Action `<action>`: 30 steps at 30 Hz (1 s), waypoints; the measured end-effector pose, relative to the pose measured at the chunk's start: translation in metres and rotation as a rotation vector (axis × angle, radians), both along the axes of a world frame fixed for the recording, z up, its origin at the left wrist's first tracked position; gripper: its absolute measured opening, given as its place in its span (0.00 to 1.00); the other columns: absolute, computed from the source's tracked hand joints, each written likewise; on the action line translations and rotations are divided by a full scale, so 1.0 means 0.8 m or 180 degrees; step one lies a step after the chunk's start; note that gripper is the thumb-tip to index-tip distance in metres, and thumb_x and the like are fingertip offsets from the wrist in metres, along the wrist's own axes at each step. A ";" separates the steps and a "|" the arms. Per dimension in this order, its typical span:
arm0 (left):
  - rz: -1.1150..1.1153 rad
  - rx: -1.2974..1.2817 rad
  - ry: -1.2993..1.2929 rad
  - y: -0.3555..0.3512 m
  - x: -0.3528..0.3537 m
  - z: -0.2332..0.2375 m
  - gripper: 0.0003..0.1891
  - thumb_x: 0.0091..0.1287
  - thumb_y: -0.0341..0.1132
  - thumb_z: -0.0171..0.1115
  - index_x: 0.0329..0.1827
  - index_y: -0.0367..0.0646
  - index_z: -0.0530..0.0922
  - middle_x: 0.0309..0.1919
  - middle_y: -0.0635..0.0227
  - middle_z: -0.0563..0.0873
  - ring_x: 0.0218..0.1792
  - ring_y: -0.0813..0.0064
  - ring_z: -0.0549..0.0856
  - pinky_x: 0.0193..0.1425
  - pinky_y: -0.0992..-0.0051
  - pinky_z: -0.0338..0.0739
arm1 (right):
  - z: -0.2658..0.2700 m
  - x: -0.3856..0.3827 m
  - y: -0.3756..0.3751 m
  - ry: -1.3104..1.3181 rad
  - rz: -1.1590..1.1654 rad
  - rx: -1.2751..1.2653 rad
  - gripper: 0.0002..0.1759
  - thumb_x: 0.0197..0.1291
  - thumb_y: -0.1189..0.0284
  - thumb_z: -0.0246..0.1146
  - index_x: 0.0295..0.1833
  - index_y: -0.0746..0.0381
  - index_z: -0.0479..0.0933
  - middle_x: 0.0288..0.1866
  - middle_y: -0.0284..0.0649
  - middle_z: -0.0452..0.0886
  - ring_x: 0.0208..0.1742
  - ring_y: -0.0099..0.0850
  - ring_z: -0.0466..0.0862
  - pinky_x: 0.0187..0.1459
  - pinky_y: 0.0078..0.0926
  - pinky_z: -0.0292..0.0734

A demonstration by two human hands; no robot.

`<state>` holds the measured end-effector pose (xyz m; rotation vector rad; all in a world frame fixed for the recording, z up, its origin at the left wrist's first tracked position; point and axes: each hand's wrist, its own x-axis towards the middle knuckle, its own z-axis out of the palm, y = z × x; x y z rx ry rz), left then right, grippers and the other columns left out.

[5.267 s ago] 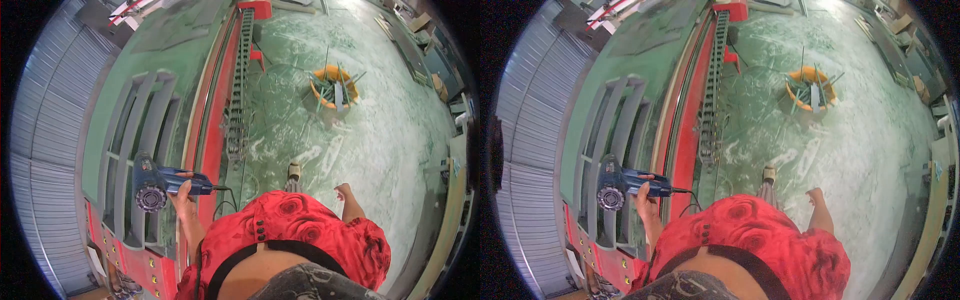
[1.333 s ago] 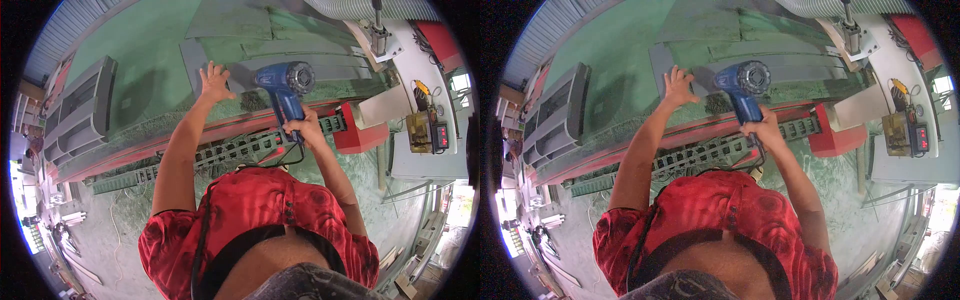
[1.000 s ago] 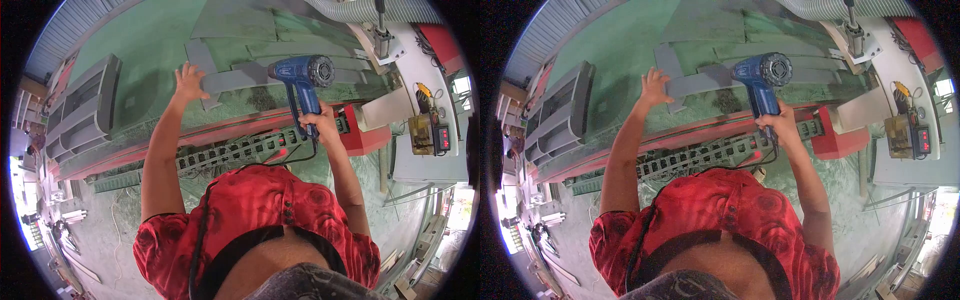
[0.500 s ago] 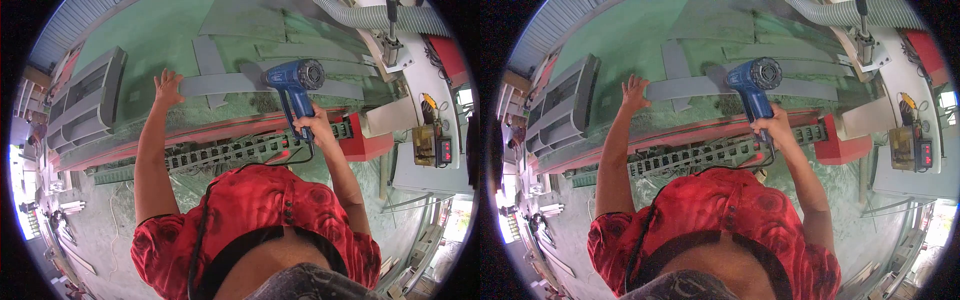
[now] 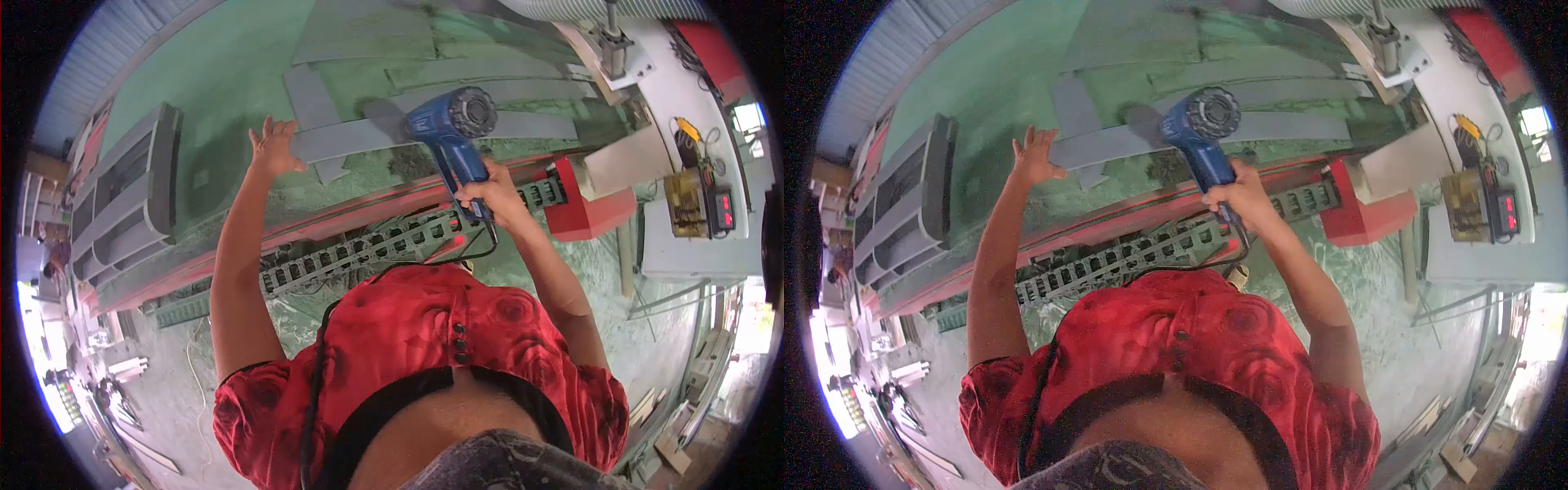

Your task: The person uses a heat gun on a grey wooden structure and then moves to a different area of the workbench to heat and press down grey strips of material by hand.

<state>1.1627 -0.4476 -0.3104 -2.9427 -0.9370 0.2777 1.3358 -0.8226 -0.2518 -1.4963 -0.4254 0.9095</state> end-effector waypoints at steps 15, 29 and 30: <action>-0.0235 -0.0524 -0.0564 -0.043 0.048 -0.029 0.46 0.41 0.50 0.74 0.68 0.56 0.64 0.63 0.64 0.70 0.67 0.57 0.65 0.68 0.37 0.51 | -0.004 0.001 -0.009 0.0213 -0.0229 -0.0002 0.20 0.37 0.85 0.66 0.41 0.68 0.71 0.25 0.38 0.77 0.20 0.26 0.76 0.22 0.24 0.71; -0.0144 -0.0559 -0.0551 -0.049 0.048 -0.022 0.45 0.42 0.50 0.75 0.67 0.57 0.66 0.61 0.64 0.72 0.65 0.57 0.67 0.68 0.39 0.52 | 0.000 0.063 -0.077 -0.0078 -0.1117 0.0086 0.12 0.38 0.81 0.67 0.32 0.65 0.74 0.22 0.37 0.77 0.18 0.27 0.78 0.18 0.24 0.70; -0.0160 -0.0523 -0.0581 -0.049 0.048 -0.023 0.45 0.41 0.50 0.75 0.67 0.57 0.66 0.60 0.64 0.72 0.65 0.57 0.67 0.68 0.39 0.52 | -0.001 0.063 -0.077 -0.0076 -0.1114 0.0092 0.12 0.38 0.81 0.67 0.32 0.65 0.74 0.22 0.37 0.77 0.18 0.27 0.78 0.18 0.24 0.70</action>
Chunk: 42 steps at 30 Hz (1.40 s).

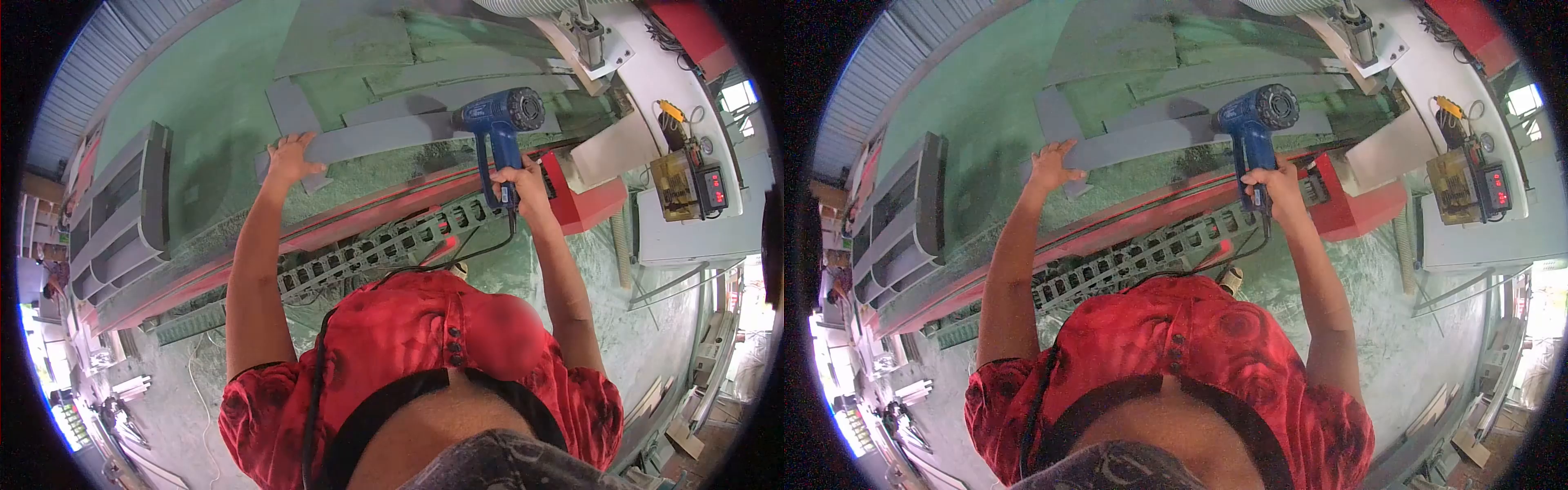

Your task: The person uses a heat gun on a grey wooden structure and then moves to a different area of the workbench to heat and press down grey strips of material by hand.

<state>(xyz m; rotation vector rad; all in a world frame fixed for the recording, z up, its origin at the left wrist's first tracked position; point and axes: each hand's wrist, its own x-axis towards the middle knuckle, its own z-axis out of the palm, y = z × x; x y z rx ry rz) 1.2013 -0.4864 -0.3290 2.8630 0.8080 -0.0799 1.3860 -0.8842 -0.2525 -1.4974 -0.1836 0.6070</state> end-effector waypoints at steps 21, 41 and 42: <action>-0.0605 0.0256 -0.0119 -0.075 0.111 -0.017 0.49 0.43 0.57 0.73 0.69 0.49 0.62 0.63 0.60 0.68 0.67 0.57 0.63 0.67 0.45 0.54 | 0.001 -0.011 0.005 -0.0002 0.0053 -0.0187 0.17 0.39 0.82 0.66 0.38 0.64 0.71 0.24 0.38 0.78 0.19 0.26 0.78 0.19 0.24 0.71; -0.0713 0.0151 -0.0804 -0.076 0.072 -0.039 0.42 0.44 0.55 0.72 0.63 0.46 0.70 0.53 0.67 0.71 0.57 0.62 0.67 0.59 0.58 0.60 | 0.016 0.033 -0.039 -0.0100 -0.0348 -0.0006 0.17 0.39 0.83 0.66 0.38 0.64 0.72 0.24 0.37 0.77 0.19 0.27 0.77 0.21 0.23 0.71; -0.0664 0.0158 -0.0869 -0.072 0.065 -0.039 0.42 0.44 0.54 0.72 0.63 0.46 0.70 0.53 0.66 0.72 0.57 0.62 0.67 0.59 0.58 0.60 | 0.021 0.036 -0.042 -0.0128 -0.0470 -0.0001 0.17 0.39 0.82 0.66 0.39 0.65 0.72 0.25 0.37 0.77 0.19 0.27 0.78 0.21 0.23 0.72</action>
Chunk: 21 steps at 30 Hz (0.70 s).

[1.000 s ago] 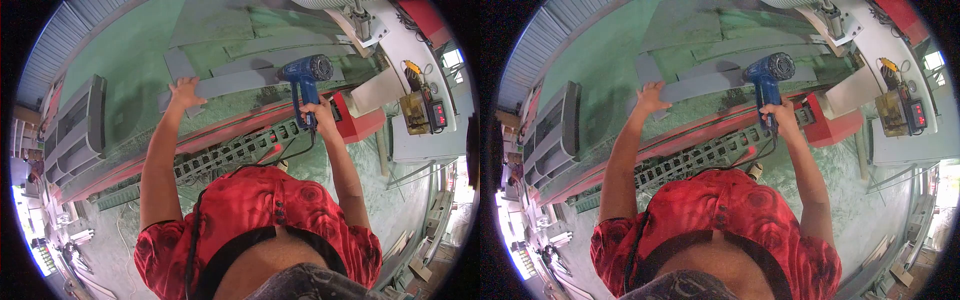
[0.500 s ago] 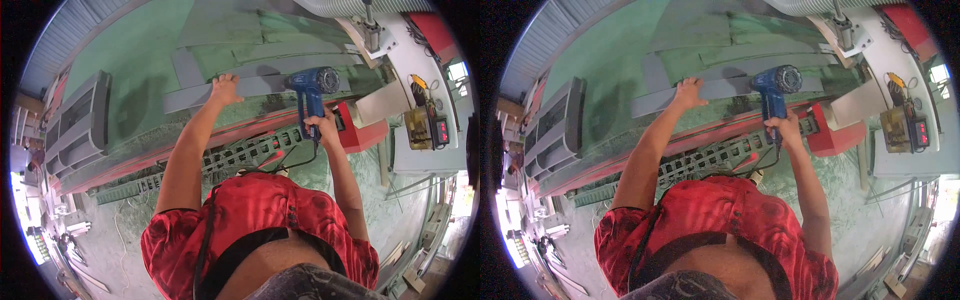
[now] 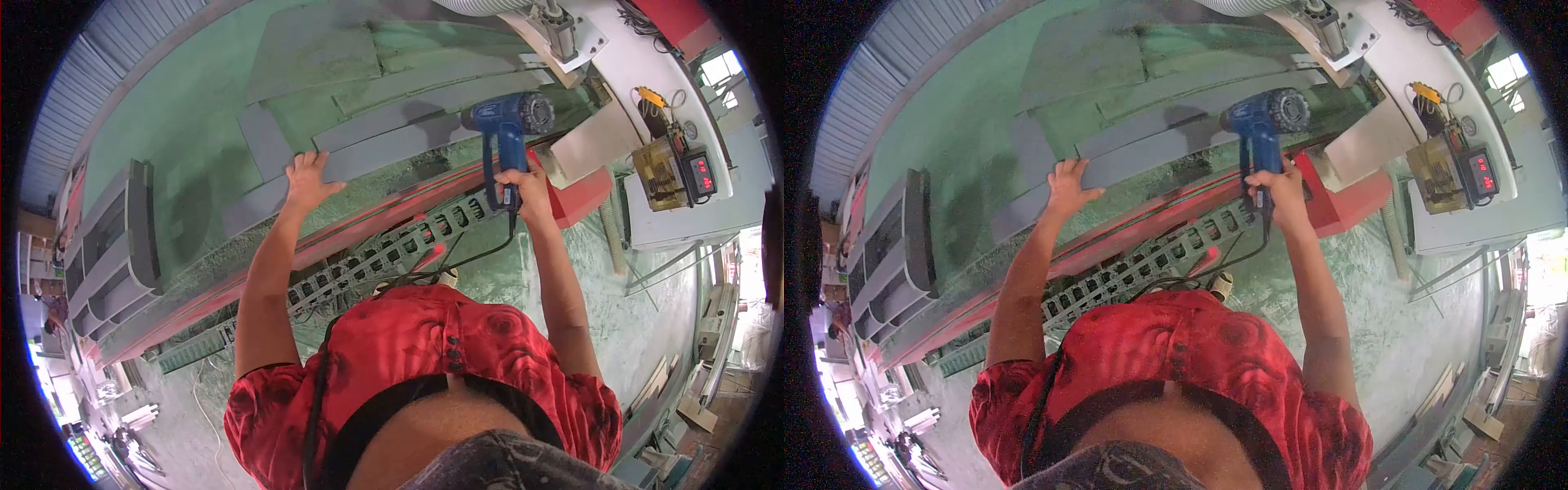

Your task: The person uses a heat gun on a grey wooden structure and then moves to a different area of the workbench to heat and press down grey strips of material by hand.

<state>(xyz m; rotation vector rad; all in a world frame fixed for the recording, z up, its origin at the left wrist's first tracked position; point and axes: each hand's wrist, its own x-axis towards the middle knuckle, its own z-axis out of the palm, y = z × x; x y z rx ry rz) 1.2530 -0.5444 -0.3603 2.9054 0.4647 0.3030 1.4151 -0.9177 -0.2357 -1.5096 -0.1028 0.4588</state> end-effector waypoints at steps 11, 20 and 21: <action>0.0347 -0.0170 0.0065 0.016 -0.039 0.011 0.42 0.42 0.53 0.73 0.62 0.45 0.72 0.52 0.65 0.73 0.59 0.61 0.68 0.59 0.58 0.61 | -0.011 0.040 -0.003 0.0017 -0.0242 -0.0019 0.16 0.37 0.81 0.67 0.36 0.65 0.73 0.25 0.37 0.77 0.19 0.28 0.78 0.21 0.24 0.72; 0.0342 -0.0221 0.0177 0.020 -0.039 0.016 0.41 0.42 0.53 0.73 0.62 0.46 0.72 0.53 0.65 0.73 0.60 0.62 0.67 0.60 0.58 0.61 | -0.025 0.055 0.009 -0.0027 -0.0111 0.0024 0.16 0.37 0.81 0.68 0.35 0.65 0.72 0.24 0.38 0.77 0.18 0.28 0.78 0.20 0.25 0.72; 0.0336 -0.0230 0.0171 0.019 -0.039 0.017 0.41 0.42 0.53 0.73 0.62 0.47 0.72 0.53 0.65 0.73 0.60 0.62 0.68 0.60 0.58 0.61 | -0.024 0.054 0.009 -0.0003 -0.0094 -0.0024 0.16 0.36 0.81 0.68 0.34 0.65 0.72 0.23 0.38 0.77 0.18 0.28 0.78 0.20 0.25 0.72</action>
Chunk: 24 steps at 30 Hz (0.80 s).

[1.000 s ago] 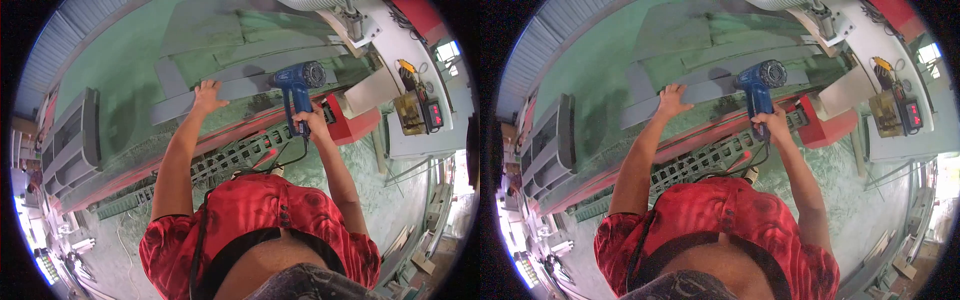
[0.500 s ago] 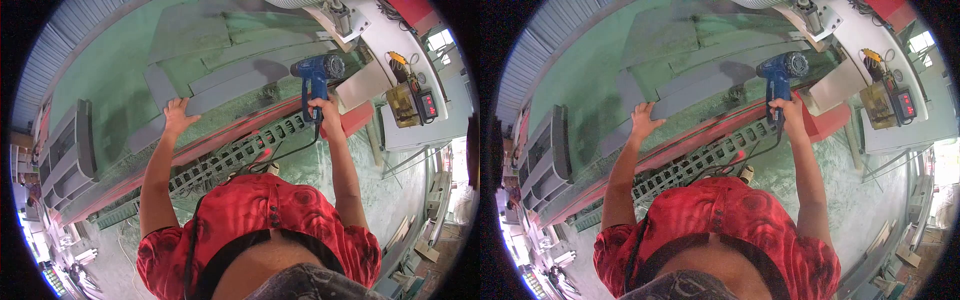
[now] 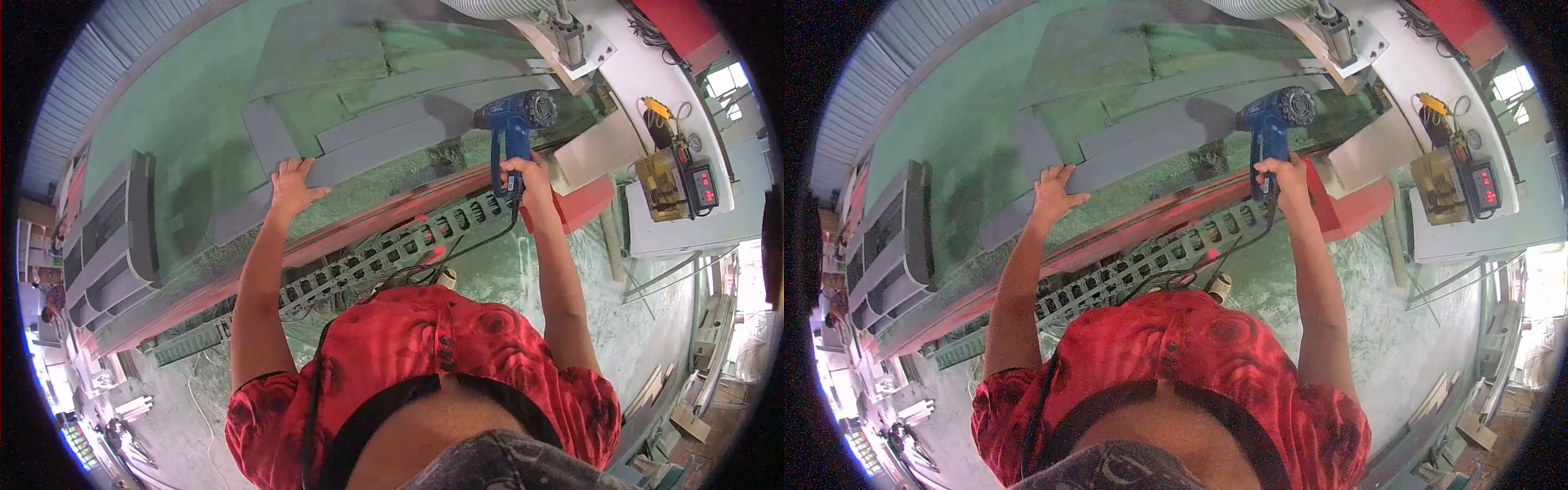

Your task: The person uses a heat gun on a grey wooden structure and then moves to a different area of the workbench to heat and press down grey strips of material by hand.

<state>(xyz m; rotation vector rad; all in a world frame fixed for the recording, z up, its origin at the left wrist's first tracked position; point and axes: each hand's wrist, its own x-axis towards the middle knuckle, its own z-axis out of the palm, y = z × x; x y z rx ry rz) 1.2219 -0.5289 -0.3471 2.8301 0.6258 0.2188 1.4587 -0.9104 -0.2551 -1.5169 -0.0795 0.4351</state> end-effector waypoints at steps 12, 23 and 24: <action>0.0026 0.0055 0.0058 0.004 0.003 -0.006 0.42 0.42 0.53 0.73 0.63 0.49 0.72 0.53 0.65 0.73 0.60 0.61 0.68 0.62 0.57 0.61 | -0.006 -0.001 0.000 0.0018 0.0059 -0.0037 0.14 0.36 0.81 0.67 0.32 0.65 0.72 0.22 0.38 0.77 0.18 0.28 0.78 0.21 0.25 0.71; 0.0022 0.0113 -0.0115 0.003 0.002 -0.009 0.43 0.40 0.53 0.74 0.62 0.47 0.73 0.50 0.64 0.73 0.55 0.60 0.70 0.59 0.58 0.63 | 0.002 0.012 -0.009 0.0045 0.0042 0.0067 0.13 0.38 0.81 0.66 0.32 0.66 0.72 0.22 0.40 0.78 0.18 0.29 0.78 0.21 0.26 0.71; 0.0051 0.0049 -0.0048 0.004 0.002 -0.010 0.43 0.40 0.53 0.74 0.63 0.48 0.72 0.52 0.64 0.73 0.57 0.60 0.69 0.61 0.58 0.62 | 0.007 0.017 -0.011 0.0059 -0.0073 0.0077 0.13 0.38 0.81 0.66 0.33 0.66 0.72 0.21 0.40 0.77 0.18 0.29 0.78 0.21 0.26 0.71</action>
